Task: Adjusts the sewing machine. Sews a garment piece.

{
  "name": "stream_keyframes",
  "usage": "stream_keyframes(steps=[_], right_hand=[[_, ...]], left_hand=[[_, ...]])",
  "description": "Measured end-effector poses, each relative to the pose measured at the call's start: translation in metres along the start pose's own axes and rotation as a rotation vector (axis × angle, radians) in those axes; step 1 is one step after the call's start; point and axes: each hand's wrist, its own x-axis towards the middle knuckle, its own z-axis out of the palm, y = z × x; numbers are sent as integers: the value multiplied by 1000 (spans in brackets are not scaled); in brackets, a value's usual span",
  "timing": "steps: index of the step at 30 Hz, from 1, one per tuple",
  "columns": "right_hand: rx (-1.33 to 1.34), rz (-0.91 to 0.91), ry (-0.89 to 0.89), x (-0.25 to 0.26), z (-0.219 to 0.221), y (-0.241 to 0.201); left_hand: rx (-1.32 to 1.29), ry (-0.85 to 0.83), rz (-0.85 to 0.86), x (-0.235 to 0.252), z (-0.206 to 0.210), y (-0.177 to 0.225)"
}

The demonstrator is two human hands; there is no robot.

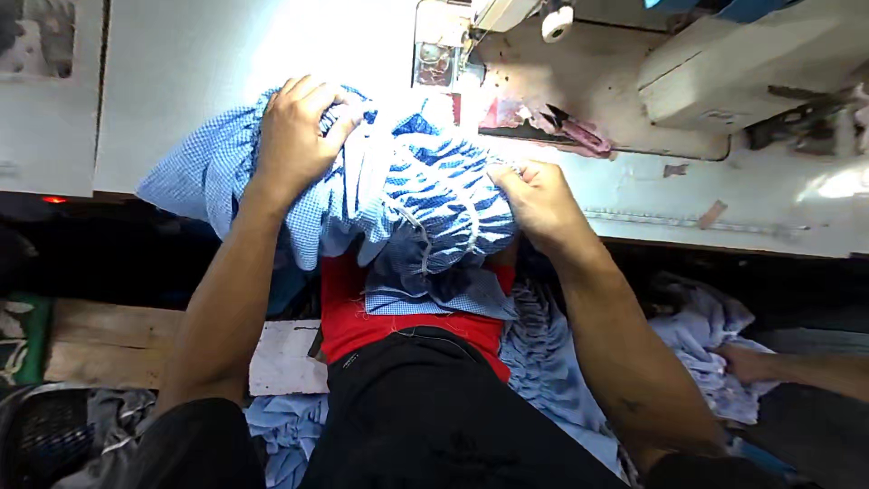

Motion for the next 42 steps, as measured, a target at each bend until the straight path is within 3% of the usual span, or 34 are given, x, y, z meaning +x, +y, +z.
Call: stream_keyframes(steps=[2,5,9,12,14,16,17,18,20,22,24,27,28,32,34,37,42], right_hand=[[-224,-96,105,-18,2,-2],[-585,-387,209,-26,12,-24],[-666,-826,79,2,49,-38],[-623,-905,-64,15,59,-19],[-227,-829,-84,5,33,-7],[244,-559,-4,-14,-15,7],[414,-368,142,-20,-38,11],[447,-179,347,-20,-57,14],[187,21,600,-22,-76,29],[-193,-42,624,-38,-62,25],[-429,-352,592,-58,-25,0],[-348,-813,354,-39,29,-35],[-318,-854,253,-13,39,-36],[-350,-639,110,73,39,-11],[-205,-544,35,80,27,-12],[-33,-479,-24,79,17,-7],[-44,-433,-40,61,19,-8]], left_hand=[[-64,6,28,10,0,-5],[-186,14,67,29,6,-3],[-472,-50,155,42,21,16],[-617,-129,203,41,26,36],[-548,-118,272,40,25,39],[-380,-91,356,36,28,37],[-276,-90,390,35,30,36],[-175,-98,413,36,31,35],[-100,-130,439,41,33,37],[-162,-146,447,54,37,40],[-188,-191,433,67,38,47],[-167,-230,514,93,42,60],[-145,-235,538,107,43,64],[44,-186,342,124,33,69],[91,-119,261,103,24,60],[-51,-124,234,78,33,30],[-158,-90,127,79,35,15]])
